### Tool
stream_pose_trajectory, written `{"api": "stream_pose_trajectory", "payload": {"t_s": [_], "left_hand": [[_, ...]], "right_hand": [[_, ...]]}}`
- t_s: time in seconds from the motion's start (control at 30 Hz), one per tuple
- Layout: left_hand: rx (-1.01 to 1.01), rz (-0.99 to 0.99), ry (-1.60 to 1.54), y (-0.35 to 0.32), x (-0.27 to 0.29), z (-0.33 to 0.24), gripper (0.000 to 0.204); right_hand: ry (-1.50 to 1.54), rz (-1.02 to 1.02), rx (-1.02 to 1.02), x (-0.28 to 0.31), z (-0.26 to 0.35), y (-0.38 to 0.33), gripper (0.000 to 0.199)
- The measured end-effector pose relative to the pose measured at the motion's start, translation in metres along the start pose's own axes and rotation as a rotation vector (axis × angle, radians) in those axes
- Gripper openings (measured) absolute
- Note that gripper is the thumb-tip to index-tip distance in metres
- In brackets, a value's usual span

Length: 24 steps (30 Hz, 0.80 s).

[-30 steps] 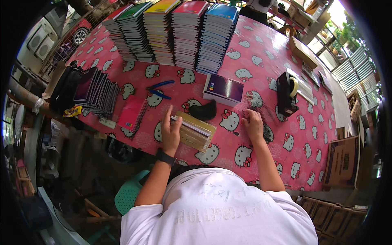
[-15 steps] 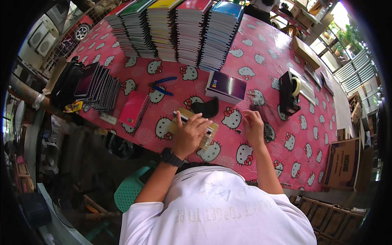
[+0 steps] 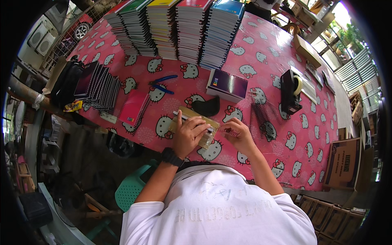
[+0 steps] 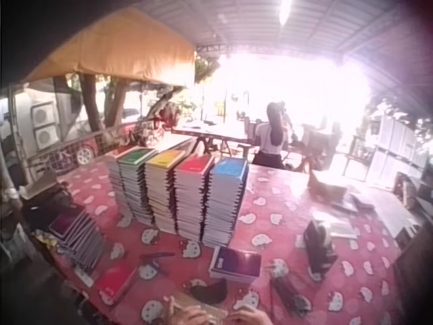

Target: The person manually binds small notebooks by threading plastic coils through pre-punched holes, using a black tool to help guide the coil.

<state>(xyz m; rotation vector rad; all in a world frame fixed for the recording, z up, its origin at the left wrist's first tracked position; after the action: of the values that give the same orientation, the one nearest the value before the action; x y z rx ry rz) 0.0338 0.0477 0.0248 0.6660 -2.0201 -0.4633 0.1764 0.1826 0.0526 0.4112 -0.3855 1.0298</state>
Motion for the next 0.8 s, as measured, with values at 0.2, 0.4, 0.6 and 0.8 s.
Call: {"api": "stream_pose_trajectory", "payload": {"t_s": [0.2, 0.4, 0.6, 0.8], "left_hand": [[0.012, -0.005, -0.026, 0.001, 0.002, -0.002, 0.02], [-0.001, 0.0, -0.021, 0.001, 0.002, -0.002, 0.021], [-0.02, 0.036, -0.02, 0.004, 0.009, -0.008, 0.037], [-0.043, 0.072, -0.022, 0.006, 0.005, -0.009, 0.042]], "right_hand": [[0.072, 0.103, -0.022, -0.003, -0.008, 0.0, 0.023], [0.025, 0.139, 0.009, -0.004, -0.005, -0.001, 0.019], [0.063, 0.113, -0.225, 0.003, -0.001, -0.001, 0.045], [0.054, 0.181, -0.217, 0.0, -0.013, 0.0, 0.056]]}}
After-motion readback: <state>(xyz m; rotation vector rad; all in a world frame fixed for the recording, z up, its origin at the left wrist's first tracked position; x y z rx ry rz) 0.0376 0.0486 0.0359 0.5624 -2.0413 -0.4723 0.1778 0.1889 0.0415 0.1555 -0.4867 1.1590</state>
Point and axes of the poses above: each hand's wrist, its own y-axis towards the middle knuckle, its own x-axis out of the back of the hand, z = x × y, the point moved 3 cm from there along y, towards the middle knuckle, and after that the axes turned 3 degrees about -x, right-handed, at the moved point
